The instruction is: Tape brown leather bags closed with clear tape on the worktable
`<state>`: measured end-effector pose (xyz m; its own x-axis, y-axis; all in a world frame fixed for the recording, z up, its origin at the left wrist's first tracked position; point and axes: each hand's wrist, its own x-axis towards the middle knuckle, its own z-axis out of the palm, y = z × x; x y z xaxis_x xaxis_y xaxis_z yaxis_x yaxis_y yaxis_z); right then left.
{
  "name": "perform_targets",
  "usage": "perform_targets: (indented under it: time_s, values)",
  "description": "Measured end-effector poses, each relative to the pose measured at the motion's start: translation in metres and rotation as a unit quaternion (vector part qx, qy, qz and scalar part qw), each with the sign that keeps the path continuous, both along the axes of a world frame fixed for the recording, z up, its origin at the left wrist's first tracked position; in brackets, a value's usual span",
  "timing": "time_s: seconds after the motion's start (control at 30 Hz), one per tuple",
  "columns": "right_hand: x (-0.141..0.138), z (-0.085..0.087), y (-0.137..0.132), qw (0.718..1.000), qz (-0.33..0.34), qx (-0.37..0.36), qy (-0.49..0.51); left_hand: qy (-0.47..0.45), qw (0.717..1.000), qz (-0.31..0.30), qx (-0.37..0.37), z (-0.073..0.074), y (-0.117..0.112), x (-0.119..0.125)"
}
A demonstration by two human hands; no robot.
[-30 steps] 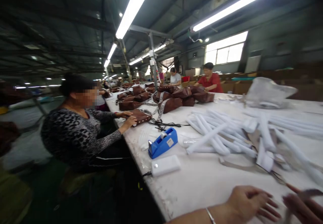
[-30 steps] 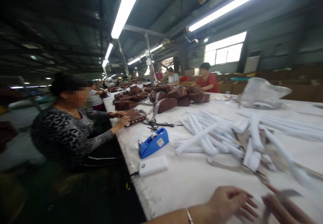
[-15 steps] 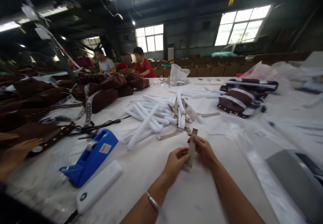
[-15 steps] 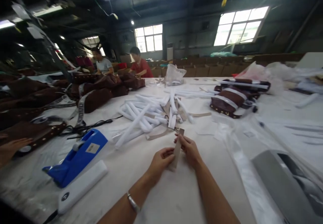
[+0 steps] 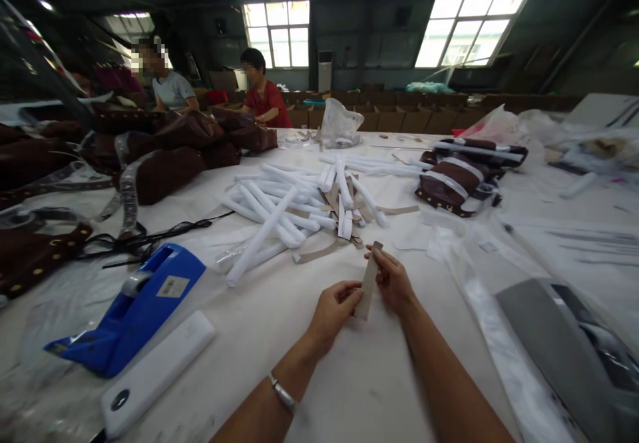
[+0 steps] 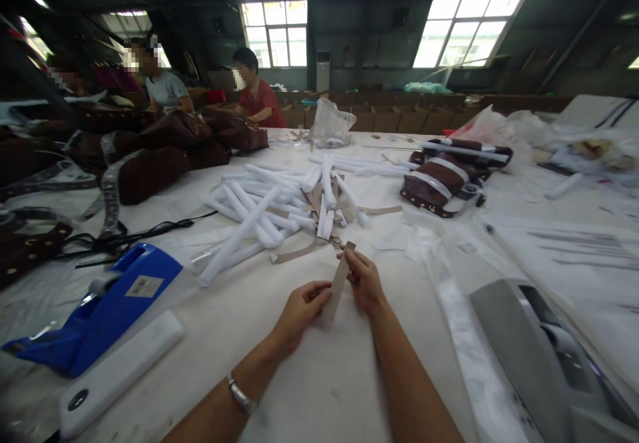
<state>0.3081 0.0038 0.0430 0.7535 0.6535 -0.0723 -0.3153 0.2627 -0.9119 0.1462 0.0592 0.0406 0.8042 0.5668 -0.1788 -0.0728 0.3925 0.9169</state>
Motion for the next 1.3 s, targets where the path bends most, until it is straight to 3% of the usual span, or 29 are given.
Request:
perform_targets:
  time_s: [0.2,0.33,0.83,0.93,1.07,1.23,1.3]
  values:
    - [0.012,-0.009,0.000,0.992,-0.120,0.012,-0.024,-0.009,1.000,-0.020,-0.017,0.007,0.000,-0.005]
    - [0.016,-0.013,0.001,0.986,-0.160,0.018,-0.042,-0.007,0.999,-0.040,0.009,0.006,-0.001,-0.005]
    - [0.010,-0.012,-0.001,0.986,-0.139,0.008,-0.092,0.008,0.998,-0.034,0.047,0.003,-0.004,-0.003]
    - [0.010,-0.010,-0.001,0.992,-0.101,0.019,-0.074,0.008,0.999,-0.024,0.046,0.001,-0.003,-0.002]
    - [0.005,-0.006,-0.004,0.998,0.019,0.010,-0.058,-0.004,1.000,-0.006,0.024,0.001,0.000,-0.003]
    - [0.000,-0.004,-0.011,0.982,0.186,0.010,-0.019,-0.014,1.000,0.018,-0.007,0.004,0.002,-0.003]
    - [0.000,-0.005,-0.012,0.975,0.220,0.014,-0.011,-0.018,1.000,0.019,-0.006,0.004,0.002,-0.003]
